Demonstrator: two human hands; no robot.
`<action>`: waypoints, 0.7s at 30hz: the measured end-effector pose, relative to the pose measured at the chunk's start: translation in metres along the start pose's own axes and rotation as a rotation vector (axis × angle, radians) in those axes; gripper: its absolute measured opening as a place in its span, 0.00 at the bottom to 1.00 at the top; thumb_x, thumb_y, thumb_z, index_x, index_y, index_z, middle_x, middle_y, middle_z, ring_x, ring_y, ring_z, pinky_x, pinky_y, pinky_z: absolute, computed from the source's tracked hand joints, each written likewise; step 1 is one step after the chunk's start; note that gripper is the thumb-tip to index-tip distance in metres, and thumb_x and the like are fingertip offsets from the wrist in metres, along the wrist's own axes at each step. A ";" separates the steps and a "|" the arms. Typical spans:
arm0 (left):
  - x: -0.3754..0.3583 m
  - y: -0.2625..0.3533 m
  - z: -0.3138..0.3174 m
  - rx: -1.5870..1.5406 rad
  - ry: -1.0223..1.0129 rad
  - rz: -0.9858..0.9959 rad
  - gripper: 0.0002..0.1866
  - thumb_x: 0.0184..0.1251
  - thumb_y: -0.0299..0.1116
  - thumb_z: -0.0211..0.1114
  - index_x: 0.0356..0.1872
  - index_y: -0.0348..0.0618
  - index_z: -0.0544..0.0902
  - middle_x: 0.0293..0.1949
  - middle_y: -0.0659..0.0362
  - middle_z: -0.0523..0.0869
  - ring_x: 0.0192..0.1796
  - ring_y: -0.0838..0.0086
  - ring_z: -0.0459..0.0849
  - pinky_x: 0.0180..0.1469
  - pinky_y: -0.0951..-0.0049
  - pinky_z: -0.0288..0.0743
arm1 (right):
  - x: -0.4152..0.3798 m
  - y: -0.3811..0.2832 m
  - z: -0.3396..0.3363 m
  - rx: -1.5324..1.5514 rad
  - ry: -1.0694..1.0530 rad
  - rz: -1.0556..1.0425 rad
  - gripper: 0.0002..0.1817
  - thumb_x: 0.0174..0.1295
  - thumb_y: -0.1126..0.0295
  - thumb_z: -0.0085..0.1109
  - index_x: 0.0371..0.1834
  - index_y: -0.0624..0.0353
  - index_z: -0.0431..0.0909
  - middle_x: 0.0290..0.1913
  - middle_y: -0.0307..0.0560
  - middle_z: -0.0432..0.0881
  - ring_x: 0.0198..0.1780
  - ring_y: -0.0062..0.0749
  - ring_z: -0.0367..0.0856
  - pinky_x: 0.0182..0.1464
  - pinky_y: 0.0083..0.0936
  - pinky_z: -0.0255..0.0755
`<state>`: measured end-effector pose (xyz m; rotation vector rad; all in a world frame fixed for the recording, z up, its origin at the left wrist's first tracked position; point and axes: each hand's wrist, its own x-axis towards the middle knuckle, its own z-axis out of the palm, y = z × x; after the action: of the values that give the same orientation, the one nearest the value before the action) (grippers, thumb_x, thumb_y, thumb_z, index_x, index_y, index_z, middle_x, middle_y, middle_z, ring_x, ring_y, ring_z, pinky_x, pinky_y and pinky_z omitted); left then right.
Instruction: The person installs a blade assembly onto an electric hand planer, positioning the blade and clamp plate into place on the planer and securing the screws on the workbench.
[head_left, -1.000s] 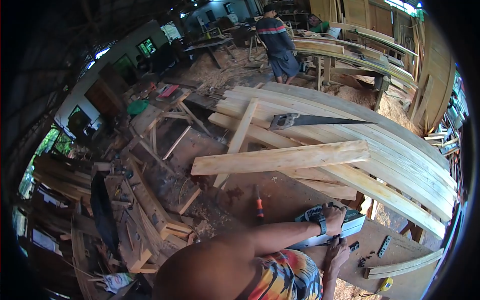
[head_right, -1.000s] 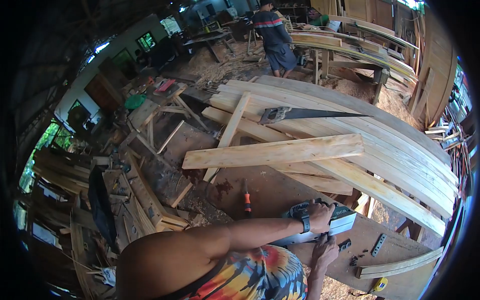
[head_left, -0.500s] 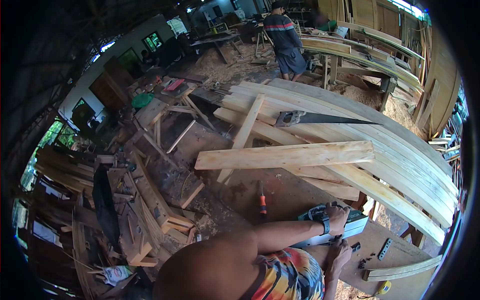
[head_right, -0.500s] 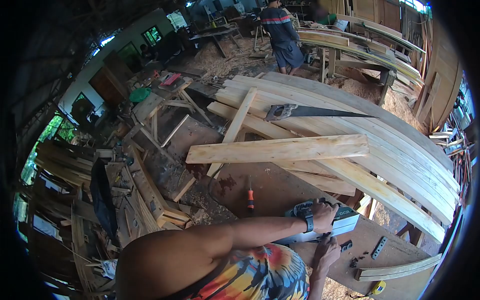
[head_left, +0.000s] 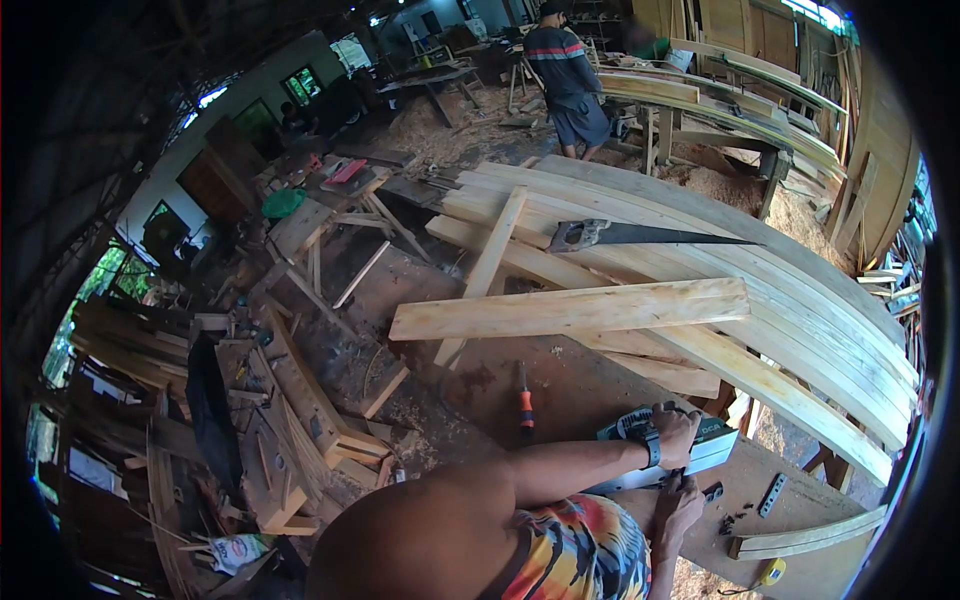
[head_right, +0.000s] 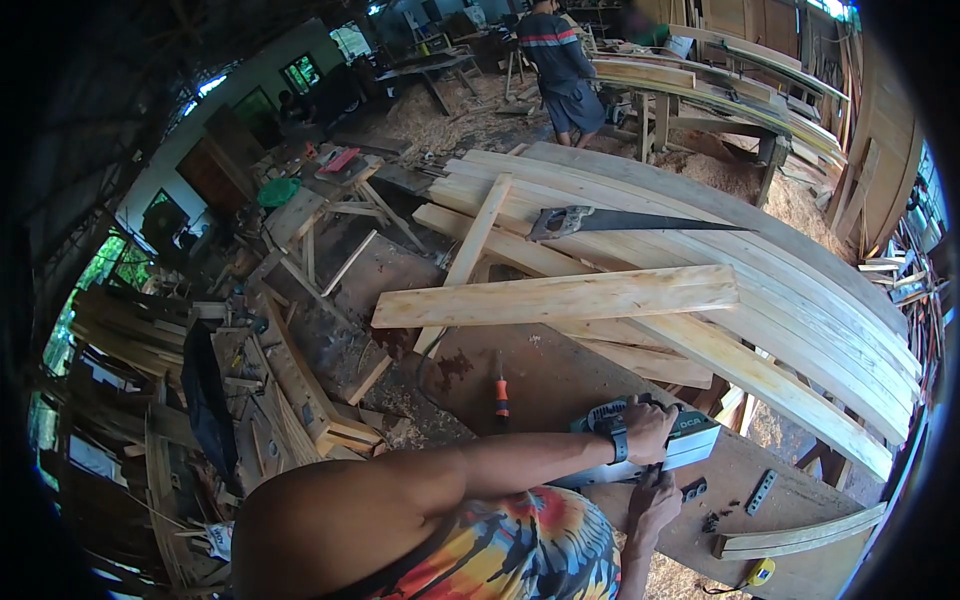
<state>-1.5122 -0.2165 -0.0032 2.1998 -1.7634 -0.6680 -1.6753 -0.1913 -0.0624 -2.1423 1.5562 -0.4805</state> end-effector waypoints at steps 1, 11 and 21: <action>-0.001 0.000 -0.002 -0.005 -0.005 0.000 0.32 0.46 0.36 0.72 0.55 0.33 0.75 0.41 0.42 0.91 0.46 0.49 0.91 0.59 0.41 0.71 | 0.001 -0.001 0.000 -0.023 -0.043 0.034 0.13 0.68 0.61 0.59 0.38 0.60 0.83 0.33 0.65 0.87 0.36 0.65 0.87 0.39 0.55 0.78; -0.004 0.005 -0.014 0.038 -0.080 -0.026 0.36 0.51 0.36 0.70 0.63 0.31 0.71 0.45 0.43 0.91 0.49 0.54 0.91 0.60 0.43 0.69 | -0.001 -0.003 -0.006 -0.010 0.053 0.034 0.10 0.67 0.64 0.57 0.37 0.60 0.80 0.30 0.63 0.86 0.35 0.64 0.86 0.39 0.55 0.78; -0.005 0.005 -0.014 0.094 -0.067 -0.030 0.36 0.52 0.39 0.70 0.64 0.35 0.72 0.45 0.45 0.92 0.49 0.54 0.92 0.60 0.41 0.70 | 0.000 0.009 0.004 -0.021 0.004 0.059 0.11 0.66 0.61 0.62 0.41 0.57 0.83 0.31 0.64 0.86 0.36 0.66 0.86 0.39 0.55 0.78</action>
<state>-1.5103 -0.2137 0.0127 2.2951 -1.8337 -0.6858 -1.6809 -0.1930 -0.0705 -2.1059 1.6287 -0.4504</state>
